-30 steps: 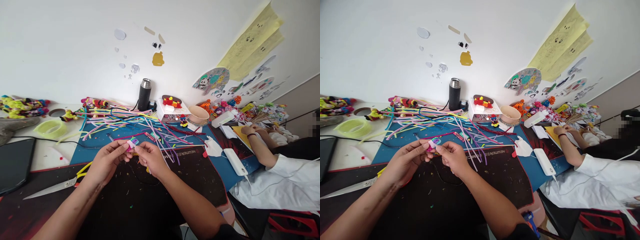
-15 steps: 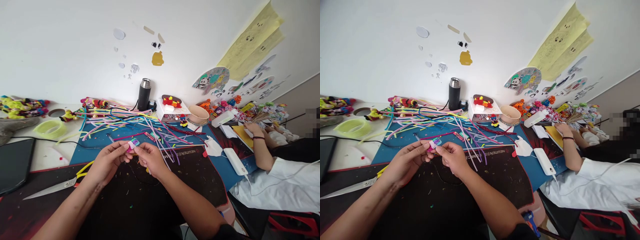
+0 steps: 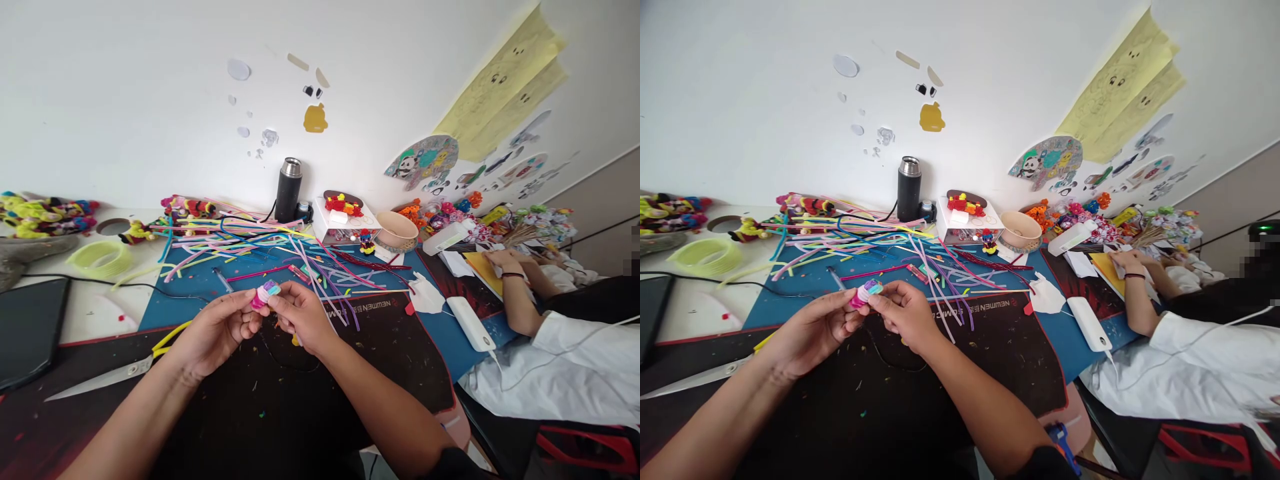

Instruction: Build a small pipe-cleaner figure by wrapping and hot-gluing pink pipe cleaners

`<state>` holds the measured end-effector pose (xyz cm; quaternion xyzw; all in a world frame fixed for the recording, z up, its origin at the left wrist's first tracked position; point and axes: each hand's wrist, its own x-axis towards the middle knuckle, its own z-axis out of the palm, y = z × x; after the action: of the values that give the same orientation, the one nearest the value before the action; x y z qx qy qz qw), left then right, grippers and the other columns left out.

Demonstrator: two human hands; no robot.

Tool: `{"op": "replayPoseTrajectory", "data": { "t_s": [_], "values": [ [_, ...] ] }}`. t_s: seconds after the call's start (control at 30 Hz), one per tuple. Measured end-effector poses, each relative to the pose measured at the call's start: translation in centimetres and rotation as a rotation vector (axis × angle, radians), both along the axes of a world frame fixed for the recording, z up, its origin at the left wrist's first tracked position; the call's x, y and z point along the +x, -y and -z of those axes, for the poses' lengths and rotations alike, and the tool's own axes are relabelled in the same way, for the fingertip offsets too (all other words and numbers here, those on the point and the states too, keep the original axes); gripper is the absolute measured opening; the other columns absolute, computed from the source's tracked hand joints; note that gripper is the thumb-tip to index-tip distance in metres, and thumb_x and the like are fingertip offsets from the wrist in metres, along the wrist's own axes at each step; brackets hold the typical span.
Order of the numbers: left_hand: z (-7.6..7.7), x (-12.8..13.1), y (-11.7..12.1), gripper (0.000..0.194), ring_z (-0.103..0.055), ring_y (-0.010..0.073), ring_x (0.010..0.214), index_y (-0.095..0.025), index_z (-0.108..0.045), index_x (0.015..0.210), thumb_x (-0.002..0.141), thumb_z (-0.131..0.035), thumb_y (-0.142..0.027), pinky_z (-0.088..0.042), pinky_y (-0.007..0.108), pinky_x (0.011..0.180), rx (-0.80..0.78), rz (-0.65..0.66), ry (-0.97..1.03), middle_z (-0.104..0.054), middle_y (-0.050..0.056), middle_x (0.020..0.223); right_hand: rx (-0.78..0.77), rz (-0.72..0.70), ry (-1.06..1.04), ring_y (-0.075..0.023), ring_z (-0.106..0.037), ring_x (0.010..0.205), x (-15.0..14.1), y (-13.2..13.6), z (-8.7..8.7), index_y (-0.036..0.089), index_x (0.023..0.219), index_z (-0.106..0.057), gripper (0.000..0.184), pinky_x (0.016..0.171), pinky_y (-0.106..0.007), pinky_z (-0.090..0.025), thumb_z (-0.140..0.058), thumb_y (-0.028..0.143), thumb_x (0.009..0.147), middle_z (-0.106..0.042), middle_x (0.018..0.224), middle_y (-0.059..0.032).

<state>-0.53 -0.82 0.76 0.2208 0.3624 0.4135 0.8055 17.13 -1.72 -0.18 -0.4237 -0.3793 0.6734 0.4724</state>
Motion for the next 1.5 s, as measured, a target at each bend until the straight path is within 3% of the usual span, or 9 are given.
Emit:
{"op": "replayPoseTrajectory", "data": {
  "t_s": [0.13, 0.3, 0.47, 0.63, 0.7, 0.83, 0.97, 1.23, 1.5],
  "values": [
    [-0.1, 0.1, 0.0, 0.025, -0.062, 0.0106, 0.054, -0.013, -0.084, 0.078, 0.068, -0.099, -0.030, -0.053, 0.017, 0.047, -0.029, -0.007, 0.010, -0.078, 0.008, 0.072, -0.004, -0.007, 0.001, -0.0047, -0.038, 0.042, 0.1, 0.0, -0.1, 0.021, 0.094, -0.064, 0.049, 0.039, -0.020, -0.023, -0.093, 0.053, 0.072, -0.060, 0.062, 0.0090],
    [-0.8, 0.3, 0.0, 0.011, -0.059, 0.0099, 0.049, -0.015, -0.080, 0.073, 0.080, -0.087, -0.020, -0.053, 0.016, 0.046, -0.116, -0.019, -0.009, -0.076, 0.007, 0.067, 0.006, -0.012, 0.030, -0.0056, -0.038, 0.042, 0.1, -0.1, -0.3, 0.021, 0.103, -0.067, 0.050, 0.040, -0.021, -0.023, -0.092, 0.053, 0.072, -0.059, 0.062, 0.0093],
    [-0.2, 0.4, 0.0, 0.016, -0.061, 0.0104, 0.052, -0.015, -0.082, 0.077, 0.080, -0.090, -0.029, -0.052, 0.017, 0.047, -0.105, 0.005, -0.028, -0.078, 0.008, 0.072, 0.023, 0.003, 0.021, -0.0049, -0.032, 0.040, -0.2, -0.3, -0.5, 0.021, 0.095, -0.068, 0.046, 0.040, -0.022, -0.021, -0.090, 0.055, 0.073, -0.053, 0.055, 0.0108],
    [0.2, 0.2, 0.2, 0.042, -0.070, 0.0184, 0.063, -0.014, -0.083, 0.084, 0.075, -0.092, -0.054, -0.056, 0.025, 0.053, 0.121, 0.064, -0.202, -0.082, 0.014, 0.086, 0.017, 0.049, 0.019, -0.0046, -0.030, 0.039, -0.2, -0.5, -0.1, 0.021, 0.090, -0.067, 0.045, 0.040, -0.022, -0.019, -0.090, 0.056, 0.073, -0.050, 0.053, 0.0111],
    [0.1, 0.2, 0.4, 0.050, -0.073, 0.0225, 0.070, -0.016, -0.083, 0.099, 0.077, -0.090, -0.061, -0.059, 0.029, 0.059, 0.268, 0.027, -0.337, -0.083, 0.013, 0.088, 0.026, 0.074, 0.024, -0.0048, -0.029, 0.038, -0.1, -0.6, 0.2, 0.021, 0.088, -0.065, 0.045, 0.039, -0.023, -0.018, -0.090, 0.055, 0.074, -0.048, 0.051, 0.0119],
    [-0.4, 0.4, 0.8, 0.060, -0.078, 0.0283, 0.091, -0.024, -0.074, 0.126, 0.078, -0.091, -0.056, -0.061, 0.034, 0.074, 0.552, -0.096, -0.581, -0.083, 0.009, 0.100, 0.039, 0.095, 0.030, -0.0050, -0.029, 0.037, -0.1, -0.6, 0.7, 0.021, 0.085, -0.062, 0.045, 0.039, -0.023, -0.019, -0.090, 0.055, 0.075, -0.046, 0.049, 0.0124],
    [-0.3, 0.6, 1.2, 0.044, -0.079, 0.0287, 0.091, -0.026, -0.077, 0.116, 0.081, -0.089, -0.050, -0.061, 0.035, 0.081, 0.698, -0.155, -0.745, -0.083, 0.008, 0.102, 0.030, 0.076, 0.034, -0.0050, -0.029, 0.037, -0.3, -0.5, 0.6, 0.021, 0.086, -0.062, 0.045, 0.039, -0.023, -0.019, -0.089, 0.056, 0.076, -0.045, 0.049, 0.0127],
    [0.7, 0.3, 1.1, 0.036, -0.079, 0.0296, 0.097, -0.024, -0.075, 0.114, 0.090, -0.077, -0.051, -0.062, 0.038, 0.087, 0.759, -0.231, -0.859, -0.083, 0.009, 0.110, 0.038, -0.001, -0.007, -0.0047, -0.029, 0.037, -0.6, -0.3, 0.0, 0.020, 0.087, -0.064, 0.045, 0.039, -0.021, -0.019, -0.089, 0.057, 0.078, -0.044, 0.047, 0.0133],
    [0.4, 0.2, 0.8, 0.038, -0.079, 0.0278, 0.090, -0.023, -0.074, 0.109, 0.086, -0.080, -0.052, -0.063, 0.037, 0.083, 0.673, -0.240, -0.814, -0.083, 0.007, 0.101, 0.068, -0.021, 0.032, -0.0055, -0.030, 0.037, -0.1, -0.1, -0.1, 0.021, 0.076, -0.061, 0.049, 0.040, -0.022, -0.021, -0.087, 0.062, 0.078, -0.041, 0.044, 0.0128]
  ]
}}
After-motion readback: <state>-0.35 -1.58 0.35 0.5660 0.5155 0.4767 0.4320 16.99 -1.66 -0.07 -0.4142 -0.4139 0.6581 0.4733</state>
